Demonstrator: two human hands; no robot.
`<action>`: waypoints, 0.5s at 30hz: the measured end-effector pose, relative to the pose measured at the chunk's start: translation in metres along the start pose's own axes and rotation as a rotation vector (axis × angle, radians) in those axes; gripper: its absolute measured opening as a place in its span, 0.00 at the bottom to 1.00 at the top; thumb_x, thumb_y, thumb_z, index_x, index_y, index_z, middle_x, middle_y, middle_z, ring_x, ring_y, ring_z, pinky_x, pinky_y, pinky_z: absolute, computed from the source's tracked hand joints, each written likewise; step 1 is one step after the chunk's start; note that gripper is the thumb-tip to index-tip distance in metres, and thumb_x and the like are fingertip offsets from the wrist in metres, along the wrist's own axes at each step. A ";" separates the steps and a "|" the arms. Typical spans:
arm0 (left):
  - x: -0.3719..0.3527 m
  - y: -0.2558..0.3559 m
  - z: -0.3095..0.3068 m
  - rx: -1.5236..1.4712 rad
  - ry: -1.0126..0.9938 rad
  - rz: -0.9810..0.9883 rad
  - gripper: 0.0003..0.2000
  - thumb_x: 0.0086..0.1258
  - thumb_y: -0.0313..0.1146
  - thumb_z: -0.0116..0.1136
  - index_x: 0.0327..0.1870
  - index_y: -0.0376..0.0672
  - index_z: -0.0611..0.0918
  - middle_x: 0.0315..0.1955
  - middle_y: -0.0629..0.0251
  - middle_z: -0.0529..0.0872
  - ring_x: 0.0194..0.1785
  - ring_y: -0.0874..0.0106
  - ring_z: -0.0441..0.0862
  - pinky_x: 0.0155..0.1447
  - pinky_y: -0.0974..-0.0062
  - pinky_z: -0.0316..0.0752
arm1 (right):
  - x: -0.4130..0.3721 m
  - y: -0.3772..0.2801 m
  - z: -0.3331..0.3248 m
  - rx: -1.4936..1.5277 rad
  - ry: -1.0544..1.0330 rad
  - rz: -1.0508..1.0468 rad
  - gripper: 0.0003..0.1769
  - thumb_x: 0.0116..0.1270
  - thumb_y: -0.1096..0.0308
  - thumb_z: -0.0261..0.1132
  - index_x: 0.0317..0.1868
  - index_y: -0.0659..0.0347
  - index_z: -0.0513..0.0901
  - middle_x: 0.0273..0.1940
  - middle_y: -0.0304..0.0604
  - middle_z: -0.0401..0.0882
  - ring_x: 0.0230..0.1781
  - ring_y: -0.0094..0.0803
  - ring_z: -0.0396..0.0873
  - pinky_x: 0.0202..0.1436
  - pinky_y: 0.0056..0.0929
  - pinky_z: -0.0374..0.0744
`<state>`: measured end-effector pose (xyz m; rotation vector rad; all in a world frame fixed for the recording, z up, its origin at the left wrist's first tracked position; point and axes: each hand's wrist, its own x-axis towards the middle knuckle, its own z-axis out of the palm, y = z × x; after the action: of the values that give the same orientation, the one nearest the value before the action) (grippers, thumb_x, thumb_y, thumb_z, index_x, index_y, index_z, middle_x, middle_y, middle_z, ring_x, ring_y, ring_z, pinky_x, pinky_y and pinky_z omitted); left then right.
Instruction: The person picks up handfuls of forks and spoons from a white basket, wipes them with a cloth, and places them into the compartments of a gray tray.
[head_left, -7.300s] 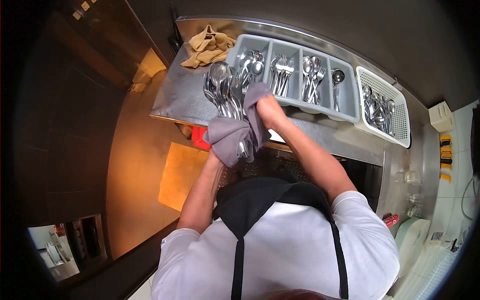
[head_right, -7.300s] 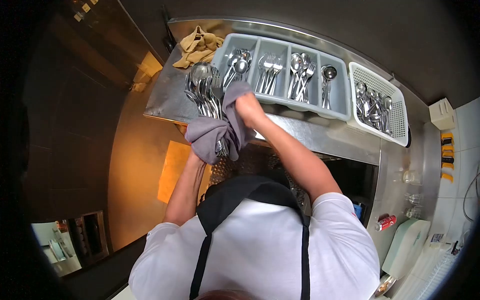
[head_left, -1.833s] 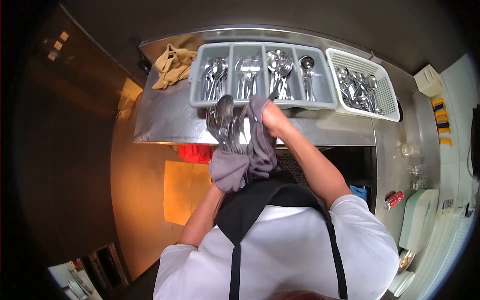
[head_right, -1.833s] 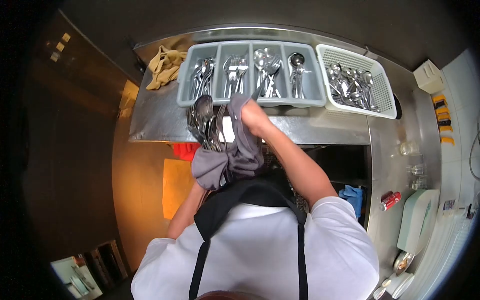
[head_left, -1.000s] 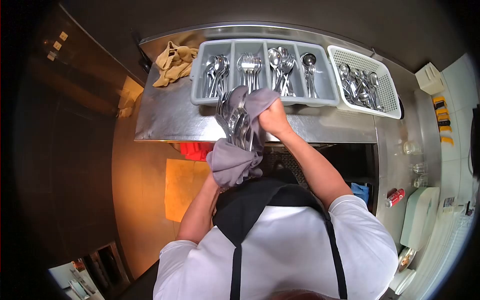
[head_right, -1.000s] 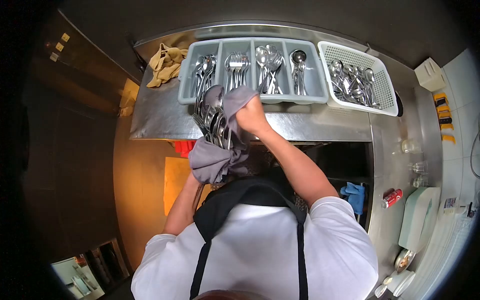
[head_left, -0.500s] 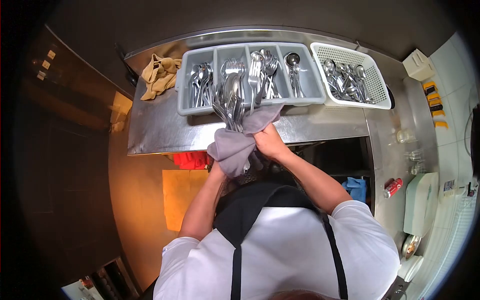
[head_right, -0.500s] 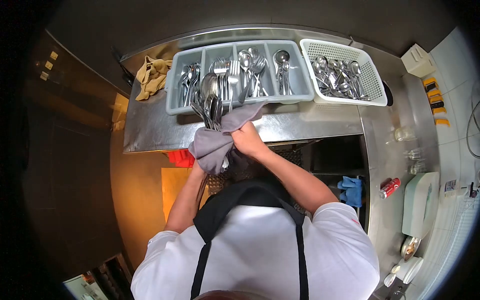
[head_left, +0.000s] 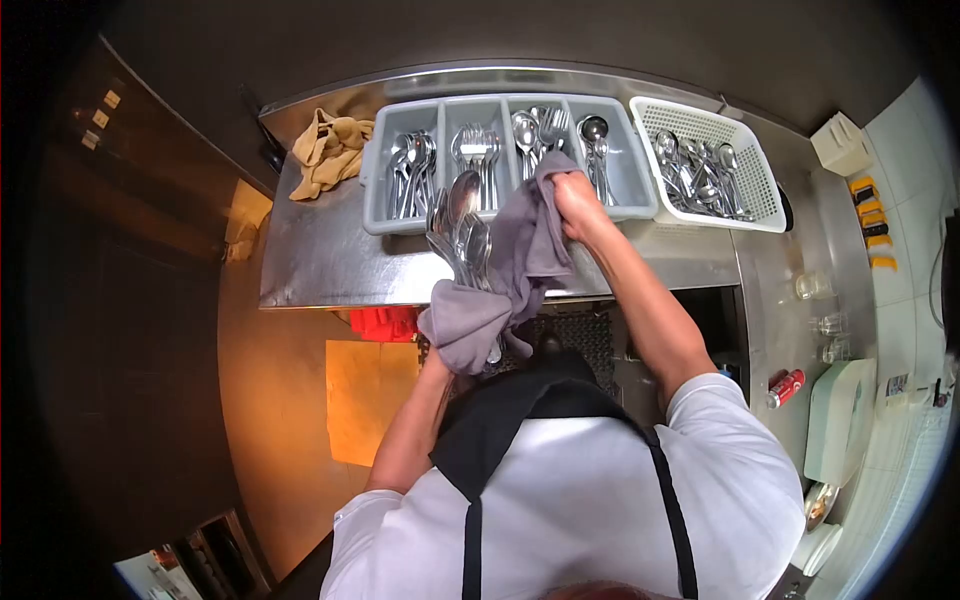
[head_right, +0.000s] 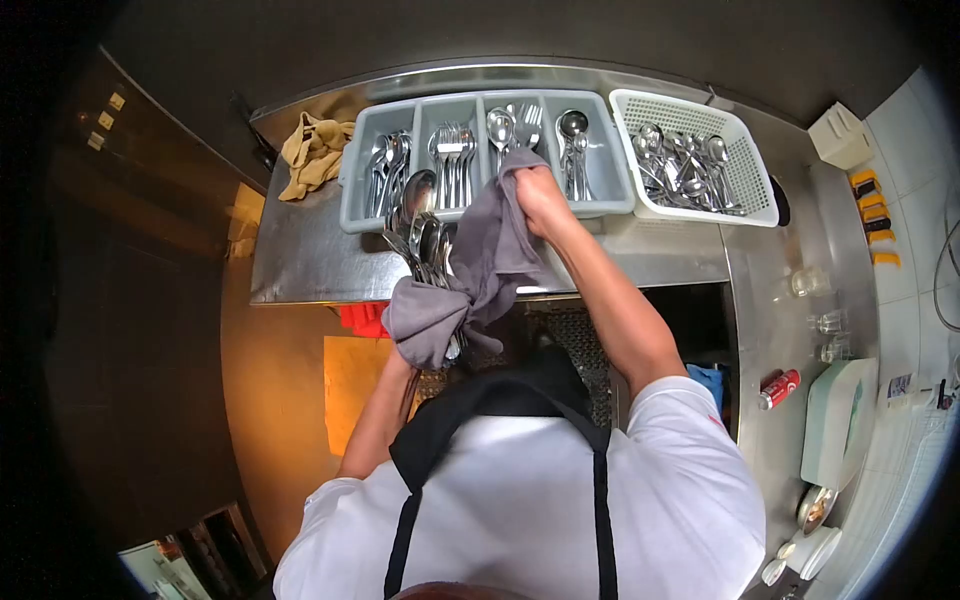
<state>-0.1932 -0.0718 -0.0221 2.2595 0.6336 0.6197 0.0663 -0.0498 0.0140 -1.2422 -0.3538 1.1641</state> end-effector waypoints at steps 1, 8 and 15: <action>-0.001 -0.014 0.007 0.017 0.036 0.061 0.05 0.59 0.34 0.55 0.32 0.49 0.83 0.26 0.64 0.82 0.32 0.67 0.80 0.37 0.70 0.73 | 0.000 0.000 0.002 0.050 -0.048 -0.001 0.12 0.64 0.74 0.46 0.41 0.67 0.76 0.36 0.49 0.78 0.31 0.39 0.80 0.35 0.42 0.82; 0.009 -0.056 0.029 -0.045 -0.080 -0.009 0.07 0.65 0.31 0.51 0.34 0.40 0.82 0.25 0.65 0.81 0.29 0.76 0.79 0.34 0.79 0.73 | 0.000 0.009 -0.018 0.278 -0.202 0.058 0.15 0.72 0.62 0.51 0.46 0.65 0.75 0.40 0.45 0.79 0.34 0.32 0.80 0.36 0.32 0.81; 0.035 0.001 0.004 -0.109 -0.005 0.078 0.08 0.59 0.35 0.51 0.26 0.42 0.80 0.19 0.59 0.79 0.24 0.63 0.79 0.30 0.68 0.73 | -0.043 0.056 -0.029 0.110 -0.478 -0.063 0.17 0.70 0.63 0.55 0.52 0.67 0.73 0.44 0.42 0.76 0.41 0.28 0.76 0.45 0.29 0.78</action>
<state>-0.1641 -0.0537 -0.0151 2.1912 0.4991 0.6706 0.0426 -0.1080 -0.0294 -0.8416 -0.6685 1.4016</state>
